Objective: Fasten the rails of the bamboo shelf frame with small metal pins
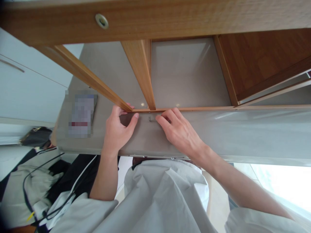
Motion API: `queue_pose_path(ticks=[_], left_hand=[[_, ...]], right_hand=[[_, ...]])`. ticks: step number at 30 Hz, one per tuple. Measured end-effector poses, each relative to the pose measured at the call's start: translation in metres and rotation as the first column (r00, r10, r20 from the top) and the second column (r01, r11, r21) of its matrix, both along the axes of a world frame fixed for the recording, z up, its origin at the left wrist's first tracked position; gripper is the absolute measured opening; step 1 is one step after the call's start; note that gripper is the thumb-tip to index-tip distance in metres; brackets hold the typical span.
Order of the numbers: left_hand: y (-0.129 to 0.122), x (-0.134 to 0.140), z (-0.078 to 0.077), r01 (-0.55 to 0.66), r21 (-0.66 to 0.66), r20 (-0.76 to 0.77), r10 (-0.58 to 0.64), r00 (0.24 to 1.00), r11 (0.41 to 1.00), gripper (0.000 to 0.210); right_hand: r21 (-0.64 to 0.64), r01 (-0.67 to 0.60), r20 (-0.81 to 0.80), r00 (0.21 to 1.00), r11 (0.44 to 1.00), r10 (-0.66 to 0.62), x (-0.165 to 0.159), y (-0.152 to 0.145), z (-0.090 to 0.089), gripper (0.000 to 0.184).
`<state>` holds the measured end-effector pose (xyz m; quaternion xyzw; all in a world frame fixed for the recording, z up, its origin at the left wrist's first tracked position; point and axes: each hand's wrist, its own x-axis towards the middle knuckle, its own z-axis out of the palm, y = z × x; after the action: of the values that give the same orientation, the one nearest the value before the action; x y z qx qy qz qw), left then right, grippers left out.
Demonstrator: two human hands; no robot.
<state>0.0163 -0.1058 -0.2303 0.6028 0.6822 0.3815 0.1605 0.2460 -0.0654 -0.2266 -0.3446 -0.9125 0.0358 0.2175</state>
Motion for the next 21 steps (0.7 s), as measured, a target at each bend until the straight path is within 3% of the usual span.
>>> queue_pose_path(ticks=[8,21], left_hand=[[-0.0002,-0.0004,0.0001,0.001,0.005,0.007,-0.001,1.0,1.0,0.027],[-0.0001,-0.0003,0.0008,-0.005,-0.005,0.01,0.005,1.0,1.0,0.028]], right_hand=[[0.107,-0.013,-0.039,0.999,0.994,0.018,-0.0044,0.0031,0.0021,0.03],[0.109,-0.01,-0.019,1.0,0.994,0.012,-0.0094,-0.0002,0.009,0.033]])
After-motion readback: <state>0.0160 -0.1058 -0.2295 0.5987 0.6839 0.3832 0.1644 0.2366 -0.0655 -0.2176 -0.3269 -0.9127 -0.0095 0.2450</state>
